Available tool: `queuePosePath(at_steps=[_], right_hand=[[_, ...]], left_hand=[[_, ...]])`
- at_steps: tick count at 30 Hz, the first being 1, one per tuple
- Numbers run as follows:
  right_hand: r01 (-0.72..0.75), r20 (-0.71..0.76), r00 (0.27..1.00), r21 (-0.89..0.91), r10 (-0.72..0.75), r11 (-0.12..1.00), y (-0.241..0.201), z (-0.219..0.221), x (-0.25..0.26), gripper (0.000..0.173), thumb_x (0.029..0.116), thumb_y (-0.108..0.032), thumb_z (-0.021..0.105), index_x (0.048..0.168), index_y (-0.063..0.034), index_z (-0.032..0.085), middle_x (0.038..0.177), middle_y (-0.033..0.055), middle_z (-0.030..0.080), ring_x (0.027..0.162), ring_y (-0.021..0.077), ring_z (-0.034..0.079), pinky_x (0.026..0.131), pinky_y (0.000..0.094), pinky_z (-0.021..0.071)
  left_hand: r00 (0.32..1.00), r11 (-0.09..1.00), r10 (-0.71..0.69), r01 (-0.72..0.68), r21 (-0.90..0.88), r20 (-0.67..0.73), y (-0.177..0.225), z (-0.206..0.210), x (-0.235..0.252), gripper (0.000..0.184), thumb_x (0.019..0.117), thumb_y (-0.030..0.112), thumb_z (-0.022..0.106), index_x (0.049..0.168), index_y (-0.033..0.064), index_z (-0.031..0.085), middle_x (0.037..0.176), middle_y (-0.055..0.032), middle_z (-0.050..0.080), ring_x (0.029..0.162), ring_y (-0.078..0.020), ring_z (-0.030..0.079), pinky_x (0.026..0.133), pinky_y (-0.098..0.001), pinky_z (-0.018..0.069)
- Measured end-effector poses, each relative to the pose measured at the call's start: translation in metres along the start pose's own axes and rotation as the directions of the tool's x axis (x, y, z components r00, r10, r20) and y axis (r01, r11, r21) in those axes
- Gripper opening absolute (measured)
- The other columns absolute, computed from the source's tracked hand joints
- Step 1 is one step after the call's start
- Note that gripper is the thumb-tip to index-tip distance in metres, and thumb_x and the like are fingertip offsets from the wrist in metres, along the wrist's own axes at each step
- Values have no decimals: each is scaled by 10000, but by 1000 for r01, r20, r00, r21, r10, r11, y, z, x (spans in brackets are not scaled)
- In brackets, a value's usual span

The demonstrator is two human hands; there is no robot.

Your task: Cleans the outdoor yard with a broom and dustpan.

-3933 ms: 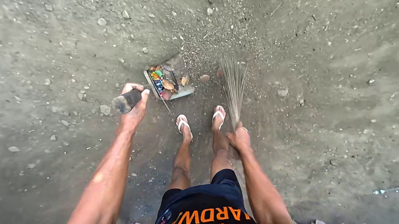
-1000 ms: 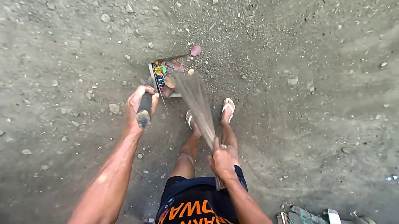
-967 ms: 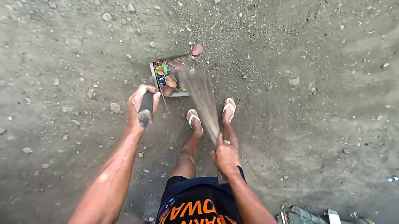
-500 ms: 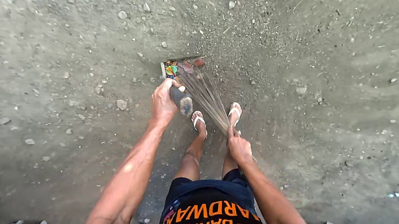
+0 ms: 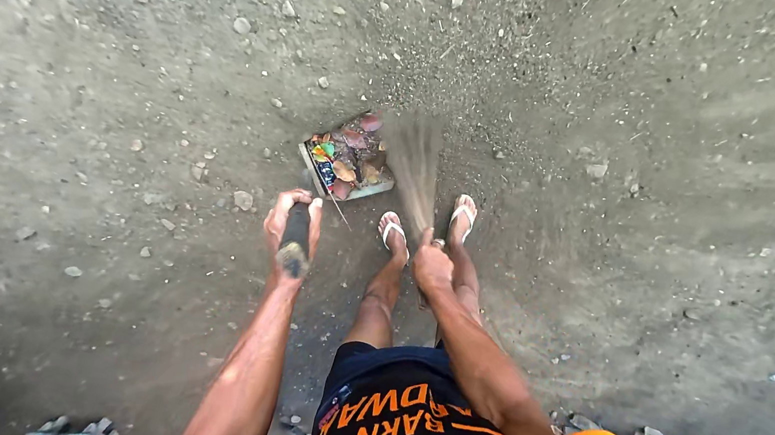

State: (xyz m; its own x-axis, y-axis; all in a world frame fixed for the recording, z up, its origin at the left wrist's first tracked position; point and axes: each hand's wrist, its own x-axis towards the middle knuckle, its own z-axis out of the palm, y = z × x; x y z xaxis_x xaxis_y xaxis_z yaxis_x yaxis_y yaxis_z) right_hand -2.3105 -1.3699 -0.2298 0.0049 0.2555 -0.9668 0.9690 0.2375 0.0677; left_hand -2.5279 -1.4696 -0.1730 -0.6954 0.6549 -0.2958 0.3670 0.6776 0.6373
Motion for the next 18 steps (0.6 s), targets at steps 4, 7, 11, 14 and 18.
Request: queuePosePath(at_steps=[4,7,11,14,18], right_hand=[[167,104,981,-34,-163,985,-23,42,-30,675,1048,-129,463,1658,-140,172,1359,262,608,1097,448,686,857,605,571],[154,164,974,28,-157,988,3,62,-76,822,983,-249,601,1669,-208,149,1343,220,629,1075,414,698,857,591,578],[12,167,985,161,-39,987,33,68,-88,864,982,-351,598,1676,-201,106,1351,186,633,1122,359,691,917,547,568],[-50,137,991,280,11,959,16,67,-48,835,968,-353,627,1642,-134,186,1292,186,660,1151,345,684,937,534,566],[27,213,974,247,-82,969,-12,73,-35,775,941,-332,649,1600,-133,295,1309,175,659,1179,349,671,936,566,559]], left_hand=[[999,999,-18,17,-48,-27,-3,7,10,211,1006,195,634,1117,16,638,1121,-145,686,1002,-230,681,911,-437,559],[998,998,-62,62,2,9,-6,-6,3,231,1003,197,632,1153,21,631,1134,-161,685,1002,-251,686,903,-471,563],[999,999,-50,50,-19,14,-13,-10,-1,228,1002,184,635,1146,7,630,1161,-173,683,1037,-265,684,931,-468,556],[1000,999,-4,3,-55,-23,-14,0,4,214,986,158,640,1111,-16,641,1105,-191,690,1003,-275,687,913,-466,557],[1000,999,7,-8,-54,-11,-9,4,4,212,989,160,646,1119,-8,637,1116,-189,690,1007,-281,690,912,-476,558]])
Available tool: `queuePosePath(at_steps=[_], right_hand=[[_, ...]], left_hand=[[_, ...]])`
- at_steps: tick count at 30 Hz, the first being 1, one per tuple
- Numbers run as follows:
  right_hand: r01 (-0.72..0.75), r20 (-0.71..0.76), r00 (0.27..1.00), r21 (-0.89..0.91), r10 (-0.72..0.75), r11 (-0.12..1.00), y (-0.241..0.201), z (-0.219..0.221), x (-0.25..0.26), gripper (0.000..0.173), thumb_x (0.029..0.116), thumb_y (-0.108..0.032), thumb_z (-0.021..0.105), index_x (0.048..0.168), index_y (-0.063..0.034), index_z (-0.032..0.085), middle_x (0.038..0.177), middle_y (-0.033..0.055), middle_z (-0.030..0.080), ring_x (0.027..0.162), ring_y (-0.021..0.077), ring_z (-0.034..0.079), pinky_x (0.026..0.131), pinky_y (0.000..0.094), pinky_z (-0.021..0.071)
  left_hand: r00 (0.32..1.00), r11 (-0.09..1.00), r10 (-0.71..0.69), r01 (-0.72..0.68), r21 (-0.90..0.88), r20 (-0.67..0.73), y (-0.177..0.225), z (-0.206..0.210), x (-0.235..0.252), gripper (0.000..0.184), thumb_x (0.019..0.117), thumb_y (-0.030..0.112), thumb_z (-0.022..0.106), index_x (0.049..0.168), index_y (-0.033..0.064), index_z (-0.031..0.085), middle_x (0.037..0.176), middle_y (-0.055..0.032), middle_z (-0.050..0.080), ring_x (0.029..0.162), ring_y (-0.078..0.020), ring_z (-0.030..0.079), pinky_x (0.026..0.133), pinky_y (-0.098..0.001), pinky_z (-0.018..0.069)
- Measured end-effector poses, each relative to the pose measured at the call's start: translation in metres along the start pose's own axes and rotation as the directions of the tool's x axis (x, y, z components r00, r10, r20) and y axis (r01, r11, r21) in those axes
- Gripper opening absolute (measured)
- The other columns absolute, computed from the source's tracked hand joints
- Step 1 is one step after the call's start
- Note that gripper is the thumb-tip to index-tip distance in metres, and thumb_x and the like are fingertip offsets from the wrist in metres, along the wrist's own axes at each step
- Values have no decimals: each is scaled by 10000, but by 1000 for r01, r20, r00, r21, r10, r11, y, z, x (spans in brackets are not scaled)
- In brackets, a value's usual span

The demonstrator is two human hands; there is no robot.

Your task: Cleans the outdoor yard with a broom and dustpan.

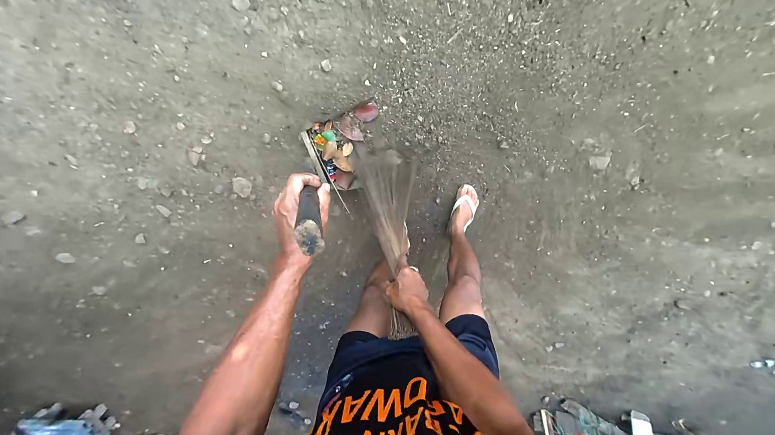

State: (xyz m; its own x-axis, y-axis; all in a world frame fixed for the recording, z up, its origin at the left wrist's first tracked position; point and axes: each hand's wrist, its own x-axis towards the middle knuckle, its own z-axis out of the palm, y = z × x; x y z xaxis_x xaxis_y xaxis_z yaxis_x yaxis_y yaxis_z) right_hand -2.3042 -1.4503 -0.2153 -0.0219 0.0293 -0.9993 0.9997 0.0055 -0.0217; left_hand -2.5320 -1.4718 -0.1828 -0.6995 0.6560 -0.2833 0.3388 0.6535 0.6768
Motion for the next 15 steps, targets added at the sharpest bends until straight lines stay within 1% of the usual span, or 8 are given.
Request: queuePosePath(at_steps=[2,4,7,9,10,12,13,15], right_hand=[[30,43,999,-34,-29,999,2,6,-26,801,943,-327,654,1623,-169,264,1306,176,659,1161,359,677,919,582,561],[49,60,997,-48,-46,998,11,8,-56,841,937,-334,653,1648,-199,225,1307,176,660,1152,363,677,924,586,557],[40,-9,999,-85,-41,996,21,-9,-71,875,933,-357,652,1665,-223,190,1307,166,667,1142,356,682,929,576,556],[23,-110,993,-129,-37,991,11,-28,-57,865,951,-338,630,1669,-206,166,1303,177,662,1120,366,688,908,568,564],[14,-164,986,-158,-40,987,2,-39,-43,851,963,-306,617,1667,-181,155,1318,192,650,1113,376,690,899,567,567],[-14,-256,965,-232,-47,973,-20,-54,-1,784,974,-217,585,1645,-118,192,1348,209,625,1117,381,689,889,556,571],[-27,-274,960,-277,-52,960,-29,-58,20,749,974,-186,569,1630,-99,220,1358,212,619,1130,382,686,890,552,569],[-22,-249,966,-363,-74,931,-42,-59,44,723,980,-132,539,1628,-89,222,1375,225,604,1147,396,676,886,560,567]], left_hand=[[1000,1000,2,-2,-5,1,-1,-3,-3,204,991,165,643,1125,13,632,1128,-169,687,1014,-263,685,907,-461,560],[1000,1000,-12,12,0,23,-4,-10,-8,213,1003,202,640,1144,44,626,1145,-145,683,1019,-242,685,905,-452,566],[1000,999,12,-12,-30,-12,-8,-10,-5,203,992,162,640,1117,2,634,1130,-170,685,1018,-250,684,919,-443,559],[1000,1000,9,-10,-30,-27,-9,-9,-5,201,986,162,653,1113,6,639,1108,-167,689,990,-252,690,902,-450,567],[1000,1000,-6,5,-18,-25,-8,-8,-4,201,988,177,655,1112,20,638,1099,-158,690,979,-249,692,890,-456,570],[999,1000,-21,21,-17,-37,-5,-3,-1,197,979,157,665,1103,5,643,1083,-170,694,973,-257,695,889,-458,571],[999,999,-34,33,-28,-38,-1,-1,-1,192,977,138,667,1097,-10,645,1087,-182,695,984,-266,695,902,-457,568],[997,997,-53,51,-55,-50,0,1,1,188,978,139,660,1100,-3,645,1091,-178,692,992,-267,689,901,-459,560]])
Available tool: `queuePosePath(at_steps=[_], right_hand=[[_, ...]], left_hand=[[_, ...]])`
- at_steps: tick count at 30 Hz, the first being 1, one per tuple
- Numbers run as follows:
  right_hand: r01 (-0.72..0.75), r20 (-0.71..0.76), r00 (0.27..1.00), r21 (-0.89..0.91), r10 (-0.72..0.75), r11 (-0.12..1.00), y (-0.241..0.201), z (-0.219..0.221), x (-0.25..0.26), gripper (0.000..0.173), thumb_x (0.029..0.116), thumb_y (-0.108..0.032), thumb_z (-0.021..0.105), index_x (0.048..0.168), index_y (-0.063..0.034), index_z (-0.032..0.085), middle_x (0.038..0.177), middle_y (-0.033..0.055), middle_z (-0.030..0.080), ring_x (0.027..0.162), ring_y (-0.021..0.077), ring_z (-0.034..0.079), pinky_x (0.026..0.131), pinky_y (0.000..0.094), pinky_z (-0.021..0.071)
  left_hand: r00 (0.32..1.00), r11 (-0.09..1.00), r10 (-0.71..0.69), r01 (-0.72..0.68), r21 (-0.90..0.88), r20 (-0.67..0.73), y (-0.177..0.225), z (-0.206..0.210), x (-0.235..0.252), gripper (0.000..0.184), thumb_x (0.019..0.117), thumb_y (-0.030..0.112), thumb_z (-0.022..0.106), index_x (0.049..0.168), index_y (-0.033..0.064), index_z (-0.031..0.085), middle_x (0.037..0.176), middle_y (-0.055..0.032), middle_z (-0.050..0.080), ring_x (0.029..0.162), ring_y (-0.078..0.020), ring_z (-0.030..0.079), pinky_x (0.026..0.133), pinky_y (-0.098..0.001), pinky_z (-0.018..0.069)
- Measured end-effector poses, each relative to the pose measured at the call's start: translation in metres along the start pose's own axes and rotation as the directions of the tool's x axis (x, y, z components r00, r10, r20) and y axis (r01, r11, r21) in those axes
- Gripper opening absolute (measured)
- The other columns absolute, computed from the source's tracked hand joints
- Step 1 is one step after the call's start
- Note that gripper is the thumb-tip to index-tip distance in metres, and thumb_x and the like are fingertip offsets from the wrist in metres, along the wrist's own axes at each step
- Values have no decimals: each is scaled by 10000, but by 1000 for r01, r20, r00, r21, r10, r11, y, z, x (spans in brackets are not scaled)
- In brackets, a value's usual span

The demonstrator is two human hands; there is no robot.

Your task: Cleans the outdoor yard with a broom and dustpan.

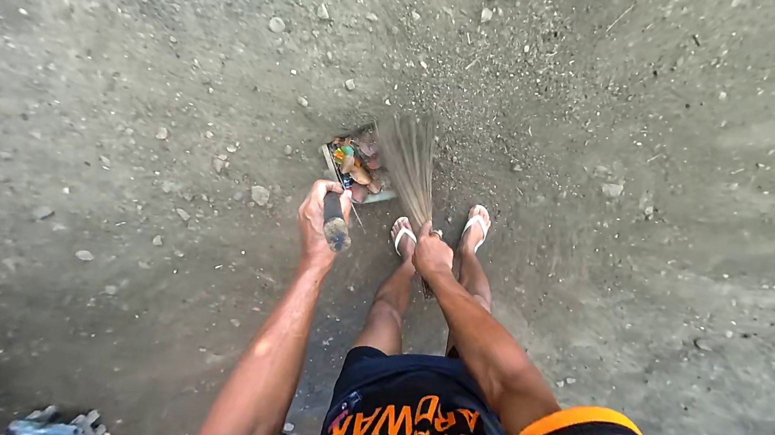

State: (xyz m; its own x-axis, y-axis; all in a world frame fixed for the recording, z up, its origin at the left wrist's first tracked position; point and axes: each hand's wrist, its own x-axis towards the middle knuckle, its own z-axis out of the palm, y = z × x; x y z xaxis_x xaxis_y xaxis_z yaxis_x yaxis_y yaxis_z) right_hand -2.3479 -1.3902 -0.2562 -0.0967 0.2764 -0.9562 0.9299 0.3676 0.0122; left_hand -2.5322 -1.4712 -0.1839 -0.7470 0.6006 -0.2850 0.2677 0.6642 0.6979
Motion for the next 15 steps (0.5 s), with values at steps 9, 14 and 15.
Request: queuePosePath(at_steps=[9,14,15], right_hand=[[76,56,996,-45,-74,996,36,-24,-119,811,938,-250,652,1636,-165,248,1339,230,632,1128,434,677,876,634,558],[-1,-75,997,119,10,993,112,-78,-162,761,871,-404,750,1538,-208,439,1252,205,679,1121,426,673,893,672,538],[-16,-108,994,142,32,990,129,-88,-169,761,864,-403,760,1527,-194,450,1233,211,684,1109,426,676,895,669,538]], left_hand=[[952,928,-287,248,-278,-109,-18,-47,-6,327,984,211,677,1216,-15,629,1160,-162,675,1104,-227,641,1009,-435,505],[793,728,-562,340,-596,-234,-71,-129,-12,359,1031,210,624,1297,-27,578,1202,-174,649,1074,-221,643,918,-414,561],[753,668,-617,346,-659,-230,-78,-151,-19,369,1054,227,586,1332,-14,554,1222,-173,642,1073,-227,642,903,-423,564]])
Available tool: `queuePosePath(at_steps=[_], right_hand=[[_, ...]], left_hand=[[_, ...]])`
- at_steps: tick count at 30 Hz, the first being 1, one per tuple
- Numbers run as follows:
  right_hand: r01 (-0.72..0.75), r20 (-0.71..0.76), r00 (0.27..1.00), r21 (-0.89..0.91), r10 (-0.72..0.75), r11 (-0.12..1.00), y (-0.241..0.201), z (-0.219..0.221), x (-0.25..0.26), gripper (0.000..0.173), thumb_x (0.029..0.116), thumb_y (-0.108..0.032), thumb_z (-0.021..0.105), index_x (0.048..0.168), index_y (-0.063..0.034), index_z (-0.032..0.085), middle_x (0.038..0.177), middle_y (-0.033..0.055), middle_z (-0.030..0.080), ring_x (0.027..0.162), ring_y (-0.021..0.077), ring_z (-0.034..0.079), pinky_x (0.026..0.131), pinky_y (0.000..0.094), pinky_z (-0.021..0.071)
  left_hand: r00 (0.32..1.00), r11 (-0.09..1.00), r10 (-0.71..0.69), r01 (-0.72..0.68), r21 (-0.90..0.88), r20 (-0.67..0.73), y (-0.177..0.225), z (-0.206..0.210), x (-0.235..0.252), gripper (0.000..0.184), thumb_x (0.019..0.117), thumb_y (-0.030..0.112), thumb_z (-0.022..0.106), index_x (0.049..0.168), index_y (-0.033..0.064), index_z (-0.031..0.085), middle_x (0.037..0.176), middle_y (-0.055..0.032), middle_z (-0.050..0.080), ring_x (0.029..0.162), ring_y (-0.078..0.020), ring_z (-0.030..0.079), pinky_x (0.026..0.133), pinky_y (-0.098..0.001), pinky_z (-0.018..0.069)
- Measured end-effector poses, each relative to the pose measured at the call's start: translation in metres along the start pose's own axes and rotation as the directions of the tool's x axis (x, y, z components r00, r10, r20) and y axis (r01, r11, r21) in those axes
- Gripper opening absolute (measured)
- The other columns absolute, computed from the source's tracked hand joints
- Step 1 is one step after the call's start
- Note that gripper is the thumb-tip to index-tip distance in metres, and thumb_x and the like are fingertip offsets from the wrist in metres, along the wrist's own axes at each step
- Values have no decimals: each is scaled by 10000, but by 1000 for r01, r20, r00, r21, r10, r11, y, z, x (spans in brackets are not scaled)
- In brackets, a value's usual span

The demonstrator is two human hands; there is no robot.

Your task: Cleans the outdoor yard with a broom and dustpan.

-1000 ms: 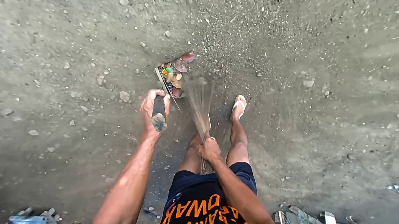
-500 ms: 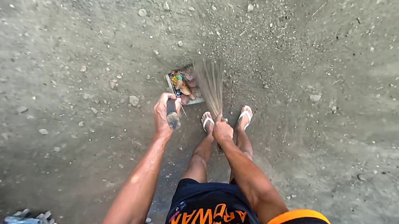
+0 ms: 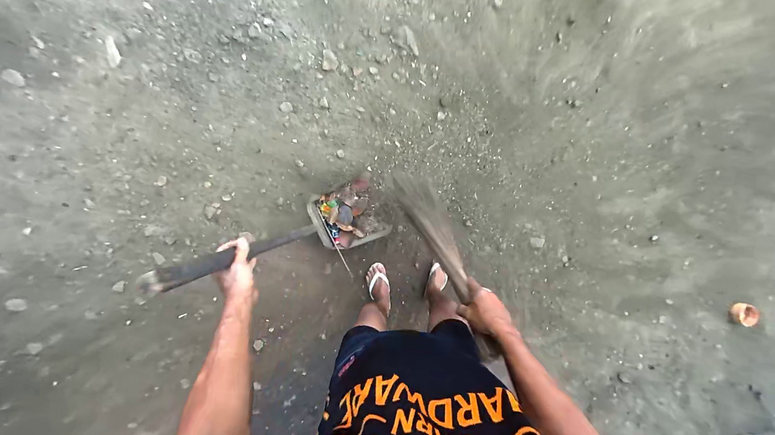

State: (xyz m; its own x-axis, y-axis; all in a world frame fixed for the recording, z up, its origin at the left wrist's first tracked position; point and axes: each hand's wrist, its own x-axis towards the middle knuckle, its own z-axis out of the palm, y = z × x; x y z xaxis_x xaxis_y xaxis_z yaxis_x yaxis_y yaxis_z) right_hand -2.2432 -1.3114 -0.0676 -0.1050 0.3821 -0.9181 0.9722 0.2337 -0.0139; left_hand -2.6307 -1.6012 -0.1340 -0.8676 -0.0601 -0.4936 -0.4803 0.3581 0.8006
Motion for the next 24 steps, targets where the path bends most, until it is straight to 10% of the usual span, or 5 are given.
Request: queuePosePath(at_steps=[7,16,24], right_hand=[[-225,-141,958,180,251,958,64,-35,-24,660,860,-320,807,1399,-51,538,1205,254,677,1144,427,656,955,630,518],[-342,17,930,409,368,846,10,-24,7,461,886,-344,778,1173,4,685,1171,229,690,1120,370,657,968,581,505],[-373,-25,908,402,418,836,-73,-130,119,702,899,-265,724,1505,-61,434,1334,250,626,1237,414,619,983,625,510]], left_hand=[[987,909,-125,75,-409,-96,27,-128,-17,388,1127,286,368,1444,62,392,1303,-145,618,1071,-236,661,873,-424,569],[997,867,-13,-25,-497,-72,125,28,73,400,1111,289,439,1430,47,440,1330,-165,600,1128,-273,632,923,-459,549],[990,952,130,-107,-286,63,245,112,169,384,1130,238,348,1463,48,356,1345,-166,583,1111,-257,644,896,-431,564]])
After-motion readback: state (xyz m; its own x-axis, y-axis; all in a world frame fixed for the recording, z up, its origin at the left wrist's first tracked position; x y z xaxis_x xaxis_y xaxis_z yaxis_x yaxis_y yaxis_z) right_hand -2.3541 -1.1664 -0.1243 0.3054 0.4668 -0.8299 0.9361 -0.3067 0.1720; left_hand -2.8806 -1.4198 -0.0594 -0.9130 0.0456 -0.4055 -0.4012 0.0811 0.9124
